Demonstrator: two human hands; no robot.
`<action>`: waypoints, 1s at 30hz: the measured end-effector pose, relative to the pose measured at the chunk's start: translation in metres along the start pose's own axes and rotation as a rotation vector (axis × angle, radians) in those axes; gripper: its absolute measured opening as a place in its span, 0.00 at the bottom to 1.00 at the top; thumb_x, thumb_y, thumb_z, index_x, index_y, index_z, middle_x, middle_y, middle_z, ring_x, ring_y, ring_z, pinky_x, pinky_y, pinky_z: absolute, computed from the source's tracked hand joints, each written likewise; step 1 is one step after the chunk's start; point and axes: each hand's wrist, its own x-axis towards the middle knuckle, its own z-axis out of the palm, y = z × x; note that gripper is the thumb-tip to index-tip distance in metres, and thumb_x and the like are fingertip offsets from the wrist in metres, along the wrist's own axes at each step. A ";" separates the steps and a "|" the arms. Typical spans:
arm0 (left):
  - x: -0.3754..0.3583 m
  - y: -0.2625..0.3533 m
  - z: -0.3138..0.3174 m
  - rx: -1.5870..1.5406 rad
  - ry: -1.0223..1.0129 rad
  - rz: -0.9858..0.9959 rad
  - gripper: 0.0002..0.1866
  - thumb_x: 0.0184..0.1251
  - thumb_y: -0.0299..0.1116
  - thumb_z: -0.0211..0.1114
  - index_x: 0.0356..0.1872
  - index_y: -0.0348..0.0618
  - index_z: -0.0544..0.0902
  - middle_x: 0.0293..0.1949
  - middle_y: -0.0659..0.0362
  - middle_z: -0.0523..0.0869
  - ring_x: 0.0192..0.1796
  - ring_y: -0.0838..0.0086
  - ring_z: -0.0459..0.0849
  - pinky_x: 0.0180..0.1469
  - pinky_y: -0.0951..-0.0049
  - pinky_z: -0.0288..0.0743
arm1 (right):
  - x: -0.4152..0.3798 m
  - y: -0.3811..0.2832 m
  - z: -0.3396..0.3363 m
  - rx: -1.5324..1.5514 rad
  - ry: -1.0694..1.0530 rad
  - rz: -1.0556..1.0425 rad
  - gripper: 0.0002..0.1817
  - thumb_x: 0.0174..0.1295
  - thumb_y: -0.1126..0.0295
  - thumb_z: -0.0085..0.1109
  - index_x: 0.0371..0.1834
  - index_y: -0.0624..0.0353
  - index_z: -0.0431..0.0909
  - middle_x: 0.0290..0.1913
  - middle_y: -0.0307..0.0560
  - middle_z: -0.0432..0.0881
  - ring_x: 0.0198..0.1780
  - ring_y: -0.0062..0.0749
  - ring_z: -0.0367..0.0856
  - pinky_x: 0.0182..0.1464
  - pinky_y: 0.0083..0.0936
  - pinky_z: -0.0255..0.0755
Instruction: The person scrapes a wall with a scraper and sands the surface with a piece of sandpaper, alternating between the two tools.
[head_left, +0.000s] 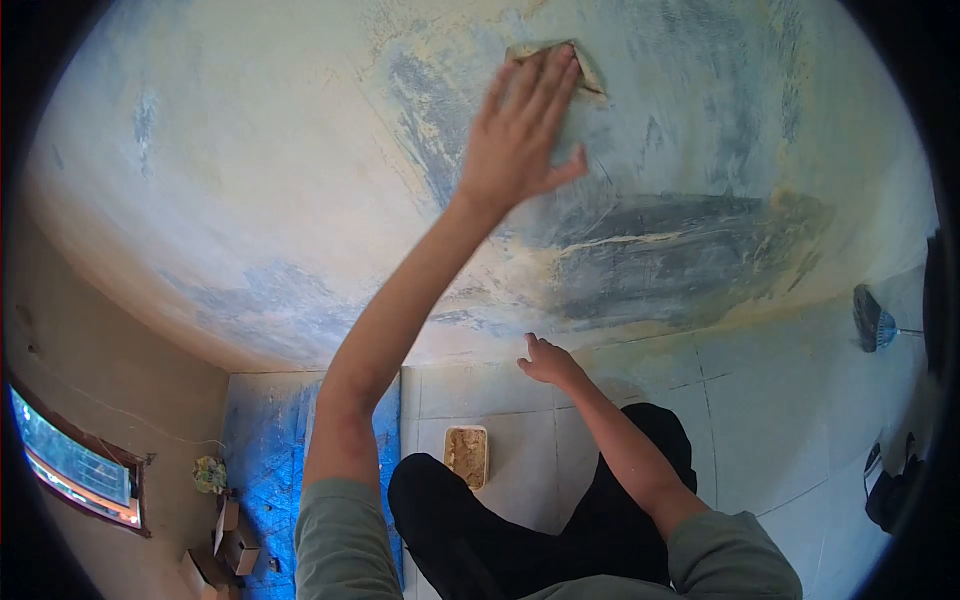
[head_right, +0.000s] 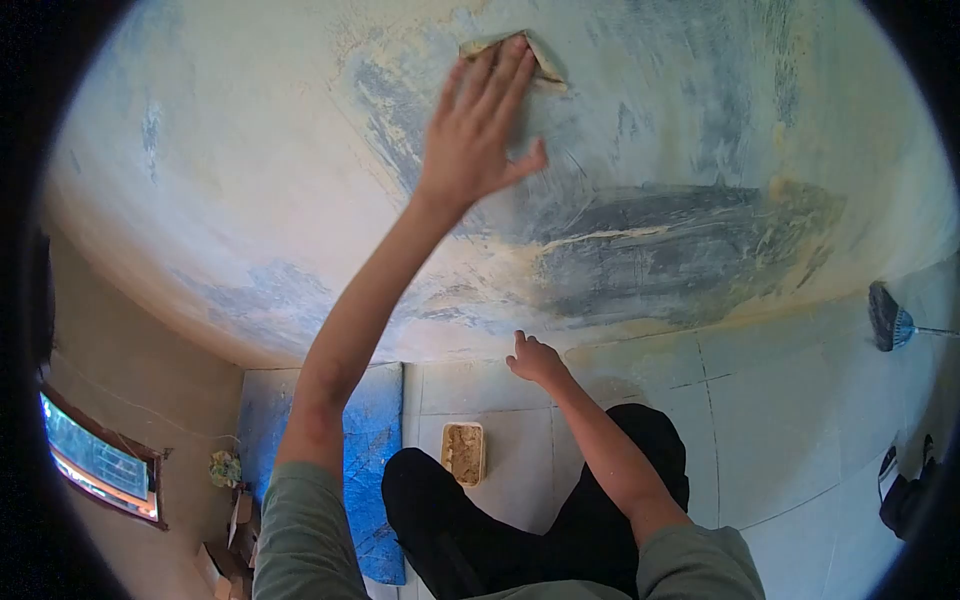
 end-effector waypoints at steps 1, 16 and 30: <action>0.001 -0.009 -0.002 0.155 -0.027 0.066 0.40 0.57 0.49 0.56 0.70 0.41 0.61 0.69 0.50 0.64 0.70 0.59 0.64 0.71 0.49 0.53 | 0.001 0.000 0.000 -0.001 0.001 0.001 0.37 0.62 0.55 0.52 0.68 0.68 0.53 0.55 0.68 0.73 0.53 0.57 0.78 0.53 0.46 0.74; 0.023 0.003 0.003 0.217 0.145 -0.287 0.38 0.57 0.39 0.59 0.69 0.35 0.59 0.72 0.47 0.58 0.74 0.56 0.55 0.74 0.54 0.46 | -0.006 0.008 -0.001 0.034 0.042 0.014 0.34 0.62 0.53 0.51 0.64 0.66 0.59 0.52 0.66 0.76 0.52 0.57 0.78 0.55 0.46 0.72; -0.035 -0.004 0.000 0.255 -0.019 -0.260 0.40 0.57 0.45 0.58 0.69 0.34 0.59 0.71 0.45 0.60 0.73 0.53 0.56 0.74 0.56 0.47 | -0.011 0.009 -0.006 -0.005 -0.099 0.088 0.33 0.61 0.55 0.51 0.63 0.69 0.60 0.54 0.69 0.75 0.54 0.57 0.77 0.55 0.45 0.73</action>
